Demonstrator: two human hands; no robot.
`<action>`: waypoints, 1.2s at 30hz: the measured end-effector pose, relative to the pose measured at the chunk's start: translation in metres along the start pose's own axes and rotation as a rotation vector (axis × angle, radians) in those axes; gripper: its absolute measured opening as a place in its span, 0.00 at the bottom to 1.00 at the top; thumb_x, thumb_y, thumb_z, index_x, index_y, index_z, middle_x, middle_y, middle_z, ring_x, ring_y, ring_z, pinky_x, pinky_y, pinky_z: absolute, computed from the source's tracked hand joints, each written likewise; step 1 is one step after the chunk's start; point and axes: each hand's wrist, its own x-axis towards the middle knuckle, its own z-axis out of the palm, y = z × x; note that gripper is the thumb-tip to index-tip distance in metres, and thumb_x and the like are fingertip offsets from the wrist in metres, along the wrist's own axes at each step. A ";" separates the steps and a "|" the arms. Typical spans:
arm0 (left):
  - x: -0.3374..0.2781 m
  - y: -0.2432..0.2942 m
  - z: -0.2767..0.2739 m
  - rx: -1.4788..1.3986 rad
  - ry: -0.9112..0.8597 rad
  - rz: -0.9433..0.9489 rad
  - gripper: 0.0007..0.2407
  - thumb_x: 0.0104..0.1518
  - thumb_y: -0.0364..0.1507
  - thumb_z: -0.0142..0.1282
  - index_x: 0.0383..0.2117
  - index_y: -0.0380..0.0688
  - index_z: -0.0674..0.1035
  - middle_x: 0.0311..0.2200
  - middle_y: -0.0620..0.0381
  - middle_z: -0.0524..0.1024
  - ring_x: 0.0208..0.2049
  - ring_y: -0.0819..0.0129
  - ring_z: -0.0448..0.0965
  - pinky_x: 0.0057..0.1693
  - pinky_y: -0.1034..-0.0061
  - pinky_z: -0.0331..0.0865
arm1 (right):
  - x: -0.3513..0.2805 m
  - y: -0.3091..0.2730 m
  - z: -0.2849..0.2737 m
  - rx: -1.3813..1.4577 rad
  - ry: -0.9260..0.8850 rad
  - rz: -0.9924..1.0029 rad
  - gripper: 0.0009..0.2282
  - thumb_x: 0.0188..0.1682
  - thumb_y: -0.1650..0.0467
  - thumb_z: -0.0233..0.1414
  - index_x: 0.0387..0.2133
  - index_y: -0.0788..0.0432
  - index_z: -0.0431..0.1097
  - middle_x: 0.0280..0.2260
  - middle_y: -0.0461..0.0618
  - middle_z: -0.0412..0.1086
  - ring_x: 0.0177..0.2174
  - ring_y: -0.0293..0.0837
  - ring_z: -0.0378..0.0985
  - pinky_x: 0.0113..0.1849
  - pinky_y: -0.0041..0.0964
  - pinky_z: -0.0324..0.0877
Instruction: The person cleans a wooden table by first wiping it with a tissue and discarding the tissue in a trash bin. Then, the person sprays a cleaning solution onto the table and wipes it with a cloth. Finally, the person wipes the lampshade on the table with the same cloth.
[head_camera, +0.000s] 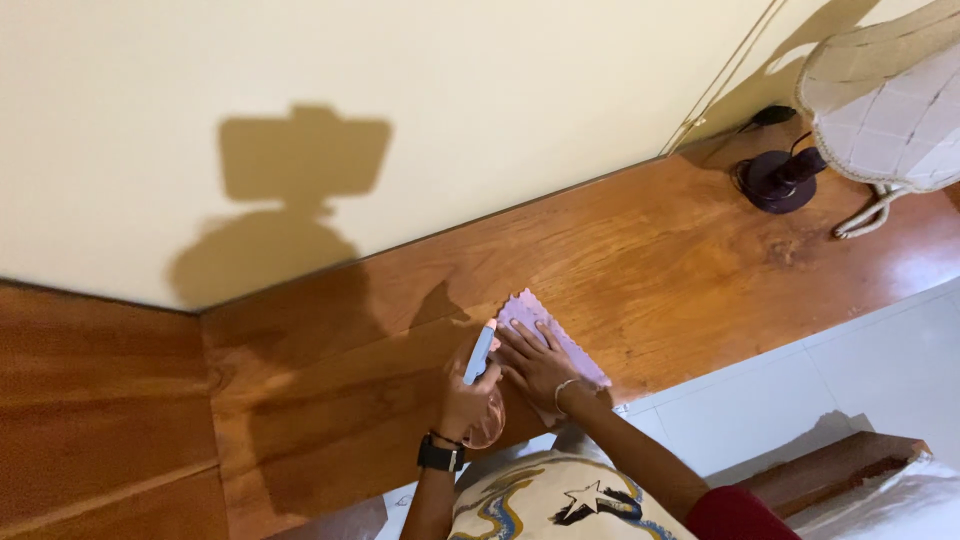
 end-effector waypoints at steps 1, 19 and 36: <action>-0.002 -0.007 0.004 -0.002 -0.005 0.001 0.10 0.38 0.18 0.65 0.27 0.43 0.80 0.15 0.53 0.74 0.17 0.62 0.78 0.30 0.78 0.75 | 0.008 0.006 0.005 -0.001 0.001 0.005 0.19 0.56 0.53 0.41 0.56 0.43 0.66 0.66 0.41 0.57 0.66 0.44 0.54 0.62 0.56 0.47; 0.018 -0.020 0.104 -0.176 -0.236 -0.500 0.18 0.47 0.18 0.52 0.47 0.35 0.78 0.41 0.52 0.81 0.29 0.66 0.78 0.37 0.76 0.76 | 0.092 0.190 0.009 0.000 -0.340 0.381 0.28 0.54 0.48 0.26 0.70 0.31 0.41 0.72 0.38 0.34 0.70 0.45 0.31 0.63 0.61 0.30; 0.029 0.028 0.252 -0.202 -0.150 -0.682 0.11 0.50 0.22 0.56 0.41 0.35 0.80 0.19 0.60 0.68 0.19 0.71 0.68 0.34 0.75 0.76 | -0.025 0.250 -0.050 0.047 -0.182 0.188 0.26 0.58 0.57 0.34 0.69 0.48 0.47 0.72 0.44 0.39 0.69 0.49 0.34 0.63 0.59 0.29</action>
